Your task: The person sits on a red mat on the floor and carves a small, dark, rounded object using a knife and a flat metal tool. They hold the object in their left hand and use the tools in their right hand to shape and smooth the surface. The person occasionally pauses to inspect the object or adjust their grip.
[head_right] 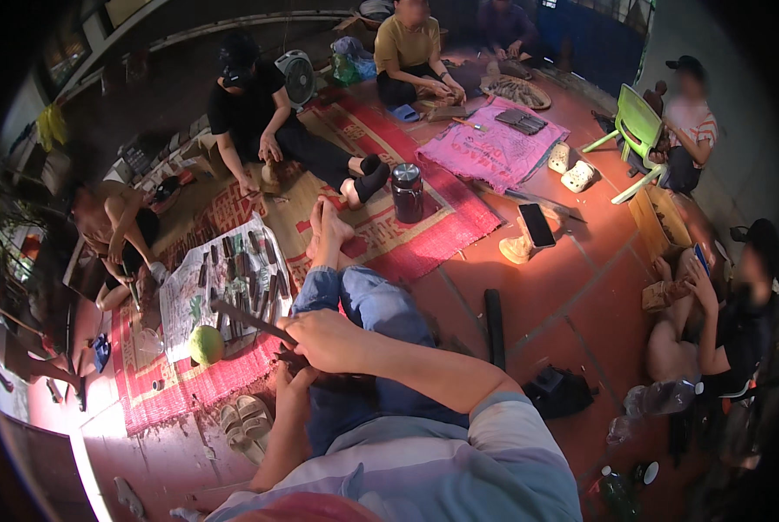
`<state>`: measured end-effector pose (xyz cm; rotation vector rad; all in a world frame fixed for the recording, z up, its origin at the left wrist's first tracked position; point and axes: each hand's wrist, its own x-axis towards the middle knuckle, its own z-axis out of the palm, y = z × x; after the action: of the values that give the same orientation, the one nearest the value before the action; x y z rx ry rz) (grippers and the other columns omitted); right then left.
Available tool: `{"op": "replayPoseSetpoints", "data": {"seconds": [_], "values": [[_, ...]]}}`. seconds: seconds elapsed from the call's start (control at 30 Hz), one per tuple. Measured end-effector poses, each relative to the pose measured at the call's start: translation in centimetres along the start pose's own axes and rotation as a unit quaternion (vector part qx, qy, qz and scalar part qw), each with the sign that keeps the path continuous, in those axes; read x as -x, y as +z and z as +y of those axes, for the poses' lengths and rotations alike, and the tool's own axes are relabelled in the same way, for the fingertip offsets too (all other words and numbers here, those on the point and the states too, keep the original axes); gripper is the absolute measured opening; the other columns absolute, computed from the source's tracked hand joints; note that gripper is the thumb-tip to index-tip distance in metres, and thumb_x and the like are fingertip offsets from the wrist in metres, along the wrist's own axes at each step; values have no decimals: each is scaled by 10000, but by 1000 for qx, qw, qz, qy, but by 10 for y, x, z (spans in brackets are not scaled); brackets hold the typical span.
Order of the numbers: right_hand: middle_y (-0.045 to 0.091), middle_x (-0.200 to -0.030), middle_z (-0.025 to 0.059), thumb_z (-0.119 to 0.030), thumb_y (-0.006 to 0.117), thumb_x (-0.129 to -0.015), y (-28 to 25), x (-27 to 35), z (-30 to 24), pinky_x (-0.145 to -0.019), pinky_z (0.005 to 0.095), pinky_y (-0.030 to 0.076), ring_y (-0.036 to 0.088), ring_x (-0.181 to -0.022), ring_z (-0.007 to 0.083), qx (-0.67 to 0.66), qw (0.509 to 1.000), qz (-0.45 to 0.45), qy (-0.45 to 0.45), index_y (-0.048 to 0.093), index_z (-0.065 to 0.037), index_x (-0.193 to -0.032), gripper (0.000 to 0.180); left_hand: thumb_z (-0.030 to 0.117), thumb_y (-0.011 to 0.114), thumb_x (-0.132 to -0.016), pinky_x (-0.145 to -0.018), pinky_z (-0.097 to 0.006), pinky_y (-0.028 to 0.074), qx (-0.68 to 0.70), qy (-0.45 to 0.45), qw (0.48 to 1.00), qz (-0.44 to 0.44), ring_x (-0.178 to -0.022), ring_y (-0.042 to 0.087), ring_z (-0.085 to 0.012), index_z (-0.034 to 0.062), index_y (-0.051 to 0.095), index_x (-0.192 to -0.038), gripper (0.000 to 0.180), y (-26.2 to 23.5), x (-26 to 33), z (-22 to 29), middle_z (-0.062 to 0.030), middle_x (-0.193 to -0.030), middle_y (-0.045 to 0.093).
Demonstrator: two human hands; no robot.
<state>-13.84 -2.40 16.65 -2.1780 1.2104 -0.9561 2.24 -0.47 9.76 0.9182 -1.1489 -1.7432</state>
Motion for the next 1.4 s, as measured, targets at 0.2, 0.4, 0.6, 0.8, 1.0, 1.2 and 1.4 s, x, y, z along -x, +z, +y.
{"op": "replayPoseSetpoints", "data": {"seconds": [0.2,0.4,0.6,0.8,1.0,1.2,1.4], "values": [[622,-799,167,-160,590,-792,-5,-1,7,-672,413,469,611,-787,350,-41,998,-26,51,548,-34,-859,149,-15,536,-716,-984,-315,368,-3,-21,1000,-12,-1184,440,-202,-4,317,-1348,670,0,-1,-1,-128,-1270,451],[612,-801,172,-160,590,-795,-16,-12,15,-700,418,458,604,-809,345,-10,995,-10,98,546,-29,-876,160,-2,535,-711,-989,-315,358,9,-1,1000,-22,-1171,441,-195,-5,331,-1346,667,11,-1,9,-117,-1271,445],[615,-739,199,-168,634,-758,-17,-17,28,-660,425,483,619,-736,363,-27,995,28,97,554,-9,-845,197,9,530,-735,-932,-313,410,11,33,999,-6,-1094,488,-176,8,361,-1327,615,11,0,3,-95,-1185,489],[613,-754,153,-190,586,-804,-23,-14,7,-639,424,467,604,-739,356,-75,991,-33,102,539,-38,-876,175,7,524,-750,-854,-293,465,36,36,999,-10,-1039,521,-167,0,382,-1291,560,14,-1,8,-84,-1146,514],[613,-759,159,-163,574,-807,-13,-12,2,-682,412,460,616,-763,324,-29,996,-50,64,551,-52,-870,130,40,544,-776,-825,-255,439,30,52,998,18,-975,516,-117,15,447,-1187,423,10,-1,-10,-38,-1068,520],[621,-748,203,-140,590,-773,-4,-11,5,-674,406,487,625,-752,357,39,999,-26,-27,549,-18,-848,149,19,530,-795,-851,-270,446,6,45,999,18,-1014,510,-121,4,426,-1256,473,10,3,-2,-41,-1101,514],[622,-805,176,-158,599,-786,-24,-14,-5,-653,402,468,615,-764,341,-47,993,-85,72,576,-25,-845,147,34,515,-814,-902,-285,417,8,42,999,11,-1076,486,-143,-16,396,-1284,487,12,-1,-6,-53,-1152,501]]}}
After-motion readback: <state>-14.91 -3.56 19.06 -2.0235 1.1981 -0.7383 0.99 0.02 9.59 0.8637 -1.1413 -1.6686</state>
